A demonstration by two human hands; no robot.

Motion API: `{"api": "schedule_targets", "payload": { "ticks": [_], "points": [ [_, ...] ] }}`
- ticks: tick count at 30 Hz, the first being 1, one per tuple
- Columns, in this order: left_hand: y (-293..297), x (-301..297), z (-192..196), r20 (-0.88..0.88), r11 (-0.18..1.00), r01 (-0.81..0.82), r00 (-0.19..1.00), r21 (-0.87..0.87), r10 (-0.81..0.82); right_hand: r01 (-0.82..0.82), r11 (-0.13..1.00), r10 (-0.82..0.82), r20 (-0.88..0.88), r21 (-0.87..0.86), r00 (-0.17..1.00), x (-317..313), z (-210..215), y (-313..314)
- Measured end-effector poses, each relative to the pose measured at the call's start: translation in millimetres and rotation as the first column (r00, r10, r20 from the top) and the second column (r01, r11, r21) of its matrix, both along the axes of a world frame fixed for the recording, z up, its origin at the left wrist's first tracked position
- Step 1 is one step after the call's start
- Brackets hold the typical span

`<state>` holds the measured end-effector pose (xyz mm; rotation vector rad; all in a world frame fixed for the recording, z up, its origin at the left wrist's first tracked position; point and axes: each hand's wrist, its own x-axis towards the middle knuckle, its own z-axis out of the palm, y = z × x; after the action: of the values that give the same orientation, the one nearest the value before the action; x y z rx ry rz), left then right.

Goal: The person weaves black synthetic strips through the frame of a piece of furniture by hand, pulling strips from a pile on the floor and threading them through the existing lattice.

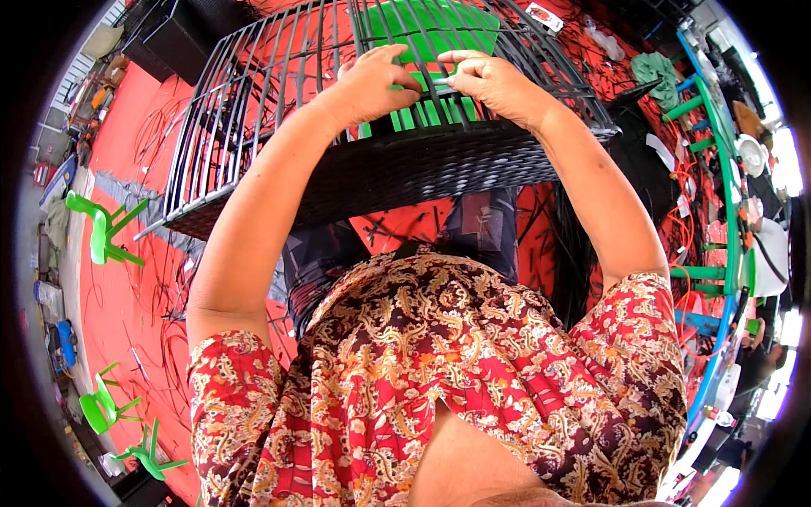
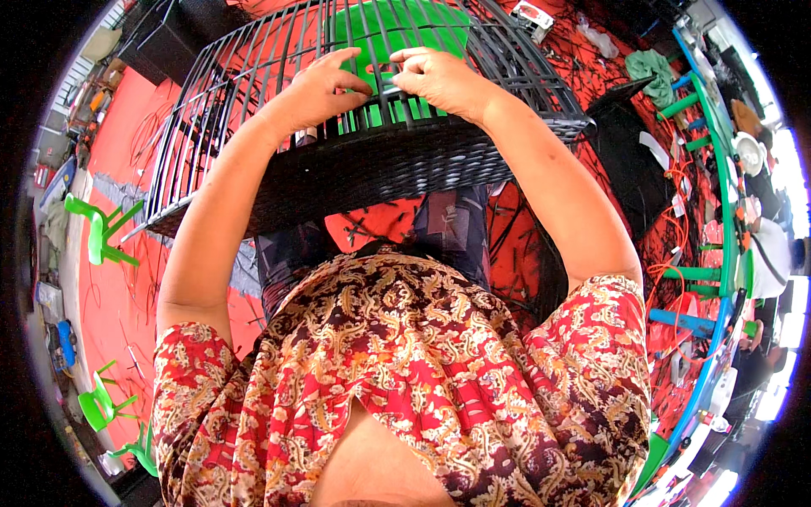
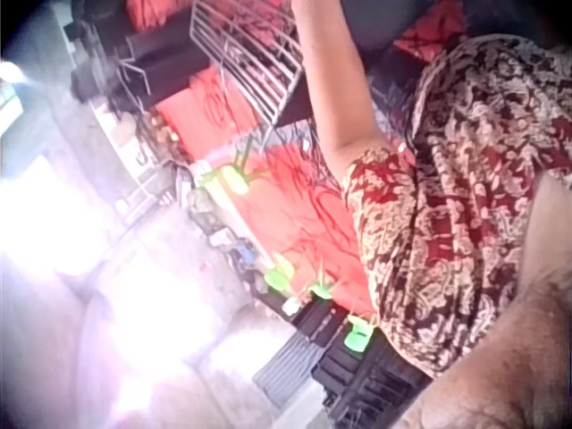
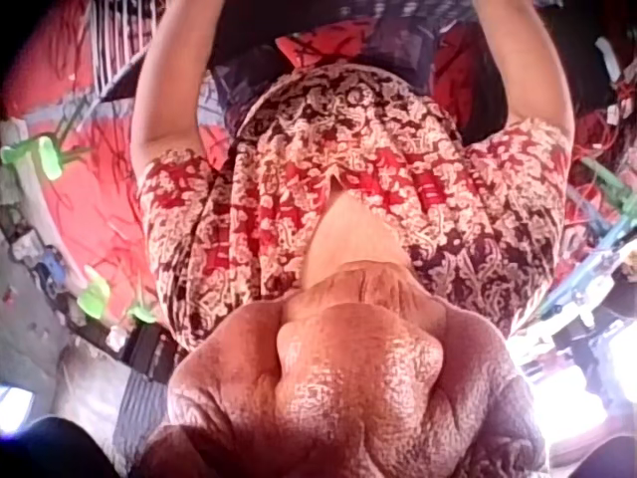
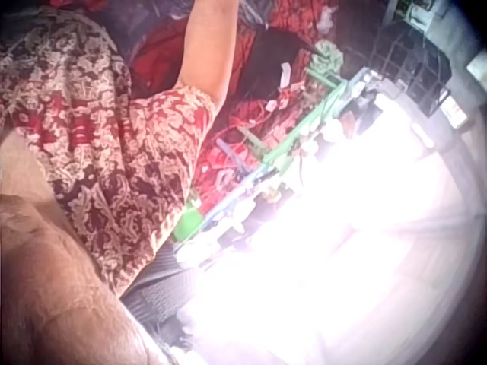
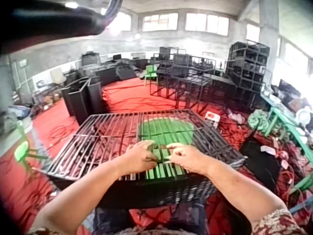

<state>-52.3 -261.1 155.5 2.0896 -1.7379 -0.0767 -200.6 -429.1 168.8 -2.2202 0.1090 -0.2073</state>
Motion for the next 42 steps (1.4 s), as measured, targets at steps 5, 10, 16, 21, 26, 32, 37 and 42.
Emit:
{"api": "schedule_targets", "payload": {
  "ticks": [5,10,16,21,26,32,37,42],
  "points": [
    [-15.4,-18.3,-3.7,0.127,0.986,-0.067,0.991,0.153,0.047,0.049,0.996,-0.048,0.009,-0.071,0.999,-3.0,-2.3,1.6],
    [-13.3,-15.6,-6.0,-0.019,0.999,-0.027,0.999,0.027,0.028,-0.102,0.952,0.099,-0.023,-0.289,0.995,-1.8,-0.7,1.7],
    [-30.1,-8.2,-0.2,-0.243,0.99,0.144,0.96,0.009,-0.137,-0.091,0.934,0.082,-0.04,-0.345,0.996,-2.1,3.0,6.4],
    [-30.8,-10.0,2.4,-0.394,0.981,0.196,0.902,0.002,-0.179,-0.091,0.885,0.09,-0.023,-0.457,0.996,-4.5,2.1,-0.6],
    [-9.9,-5.2,17.0,-0.5,0.99,0.137,0.855,-0.035,-0.136,0.1,0.874,-0.023,0.166,-0.475,0.986,-0.9,9.2,11.4],
    [25.4,14.3,23.8,-0.568,0.987,0.141,0.807,-0.076,-0.159,-0.124,0.933,0.156,0.066,-0.338,0.986,14.6,12.9,36.2],
    [43.2,21.9,-1.1,-0.264,0.99,-0.006,0.964,-0.14,-0.031,-0.123,0.992,0.123,-0.003,-0.017,0.992,17.9,4.6,30.6],
    [40.2,15.2,-4.9,-0.166,0.983,-0.092,0.984,-0.156,0.066,-0.123,0.991,0.126,-0.048,0.06,0.991,14.7,8.7,30.2]
  ]
}}
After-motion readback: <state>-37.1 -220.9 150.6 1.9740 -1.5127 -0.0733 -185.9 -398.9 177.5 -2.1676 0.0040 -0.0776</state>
